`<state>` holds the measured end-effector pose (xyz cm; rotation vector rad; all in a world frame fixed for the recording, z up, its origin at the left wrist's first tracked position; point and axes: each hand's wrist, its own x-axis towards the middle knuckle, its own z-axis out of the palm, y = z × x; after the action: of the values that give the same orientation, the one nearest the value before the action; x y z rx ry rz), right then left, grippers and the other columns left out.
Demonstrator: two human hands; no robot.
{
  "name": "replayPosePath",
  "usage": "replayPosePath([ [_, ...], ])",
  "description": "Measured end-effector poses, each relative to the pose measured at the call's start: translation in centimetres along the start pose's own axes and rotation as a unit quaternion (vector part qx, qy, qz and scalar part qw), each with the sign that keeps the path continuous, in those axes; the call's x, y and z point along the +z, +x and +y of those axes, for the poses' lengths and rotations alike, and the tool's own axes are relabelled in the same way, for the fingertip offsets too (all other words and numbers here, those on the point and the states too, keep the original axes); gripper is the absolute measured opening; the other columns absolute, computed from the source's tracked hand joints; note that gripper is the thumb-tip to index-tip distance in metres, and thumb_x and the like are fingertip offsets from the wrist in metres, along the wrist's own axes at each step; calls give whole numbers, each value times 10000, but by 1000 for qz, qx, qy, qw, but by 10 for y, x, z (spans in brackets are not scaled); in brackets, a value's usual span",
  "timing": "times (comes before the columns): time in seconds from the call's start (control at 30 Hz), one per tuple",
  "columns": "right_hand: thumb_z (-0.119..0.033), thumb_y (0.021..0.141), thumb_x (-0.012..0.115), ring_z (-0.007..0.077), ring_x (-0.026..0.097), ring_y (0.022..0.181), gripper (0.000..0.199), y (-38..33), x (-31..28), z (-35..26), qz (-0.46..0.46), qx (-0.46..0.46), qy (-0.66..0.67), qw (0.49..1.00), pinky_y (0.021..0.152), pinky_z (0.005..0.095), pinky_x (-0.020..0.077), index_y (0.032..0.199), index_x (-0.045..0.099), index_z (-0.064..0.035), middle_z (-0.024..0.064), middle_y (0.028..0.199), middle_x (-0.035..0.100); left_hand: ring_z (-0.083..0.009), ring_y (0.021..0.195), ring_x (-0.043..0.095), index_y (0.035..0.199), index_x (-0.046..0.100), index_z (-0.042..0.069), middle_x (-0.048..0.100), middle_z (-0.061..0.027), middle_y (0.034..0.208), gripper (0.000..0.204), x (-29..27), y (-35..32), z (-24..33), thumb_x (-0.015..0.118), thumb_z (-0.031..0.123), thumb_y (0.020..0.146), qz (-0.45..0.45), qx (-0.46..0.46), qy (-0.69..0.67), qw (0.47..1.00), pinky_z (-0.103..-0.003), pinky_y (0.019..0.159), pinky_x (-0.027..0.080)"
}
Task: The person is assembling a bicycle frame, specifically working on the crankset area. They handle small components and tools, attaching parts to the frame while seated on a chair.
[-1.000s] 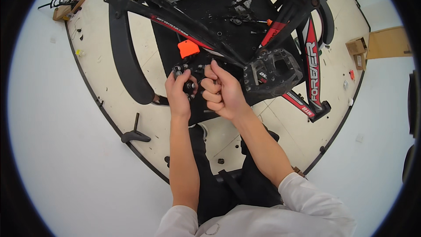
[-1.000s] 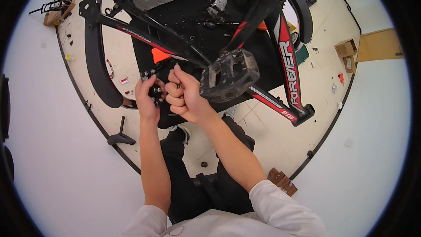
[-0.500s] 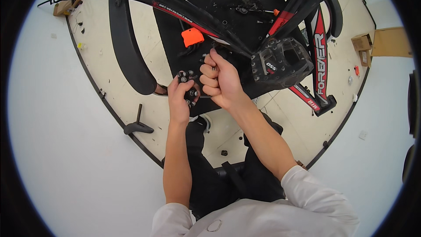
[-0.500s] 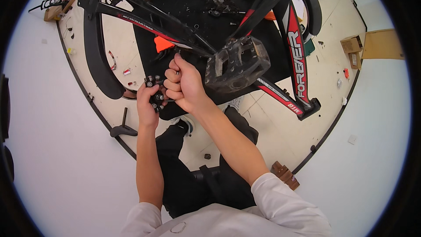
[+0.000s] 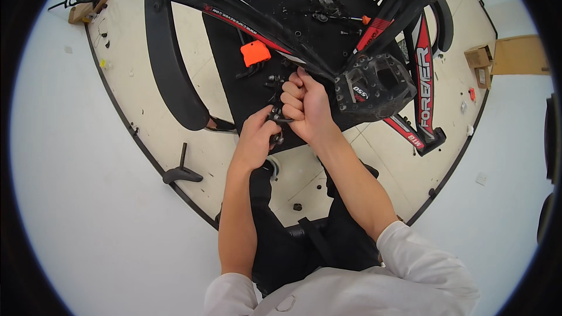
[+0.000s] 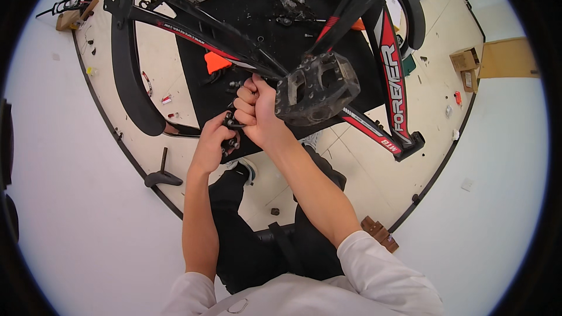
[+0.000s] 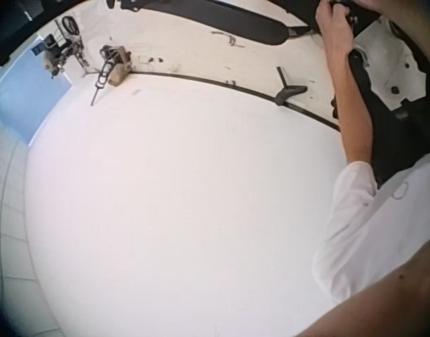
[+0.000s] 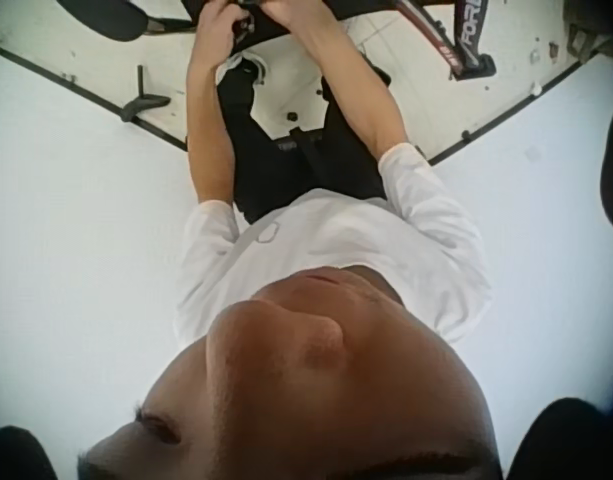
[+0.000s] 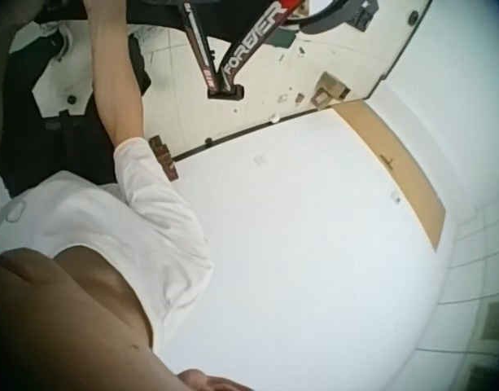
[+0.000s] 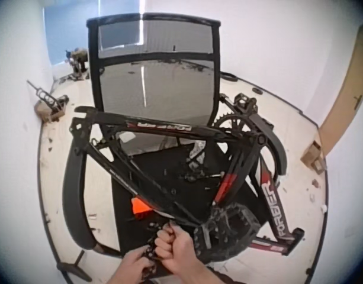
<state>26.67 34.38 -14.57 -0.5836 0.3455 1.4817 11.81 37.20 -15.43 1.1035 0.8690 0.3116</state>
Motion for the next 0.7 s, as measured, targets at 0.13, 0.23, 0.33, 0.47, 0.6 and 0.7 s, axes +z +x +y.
replayPosePath([
  [0.13, -275, 1015, 407, 57, 169, 426, 300, 1, 3, 2, 11, -34, -22, 999, 343, 229, 116, 741, 380, -154, -61, 571, 213, -100, 527, 452, 843, 532, -19, 483, -29, 624, 150, 1, -2, 3, 515, 112, 772, 56, 39, 45, 997, -269, 483, 361],
  [0.23, -267, 1006, 401, 58, 170, 422, 299, 6, -3, 5, 31, -38, -15, 999, 343, 232, 117, 725, 369, -171, -65, 563, 214, -201, 603, 547, 922, 549, -32, 537, -132, 658, 212, 0, -3, 4, 554, 123, 778, 68, 38, 165, 983, -353, 583, 448],
  [0.33, -287, 997, 389, 56, 150, 401, 278, 7, -4, 4, 53, -83, -63, 993, 337, 245, 97, 741, 380, -180, -68, 537, 204, -378, 681, 604, 989, 548, -41, 590, -249, 740, 303, 2, 4, -5, 596, 187, 795, 61, 94, 214, 970, -406, 641, 465],
  [0.47, -295, 1005, 407, 58, 169, 402, 284, 5, -3, 4, 28, -65, -73, 995, 350, 239, 98, 754, 374, -167, -57, 544, 216, -226, 631, 553, 1057, 553, -59, 608, -165, 757, 356, 3, -3, 9, 560, 235, 855, 3, -20, 173, 985, -339, 603, 458],
  [0.6, -291, 1006, 405, 54, 157, 395, 289, 2, 1, 3, 24, -62, -103, 992, 346, 242, 92, 748, 362, -168, -59, 543, 219, -177, 621, 527, 1021, 539, -72, 552, -131, 742, 377, 3, -2, 1, 504, 281, 895, 9, -31, 116, 993, -305, 570, 449],
  [0.7, -292, 1008, 401, 55, 157, 391, 315, 1, 1, 2, 23, -59, -114, 991, 344, 241, 95, 721, 344, -175, -62, 534, 206, -193, 645, 548, 1048, 547, -62, 548, -129, 787, 333, 1, 0, -1, 492, 230, 897, -18, -79, 63, 995, -317, 580, 471],
])
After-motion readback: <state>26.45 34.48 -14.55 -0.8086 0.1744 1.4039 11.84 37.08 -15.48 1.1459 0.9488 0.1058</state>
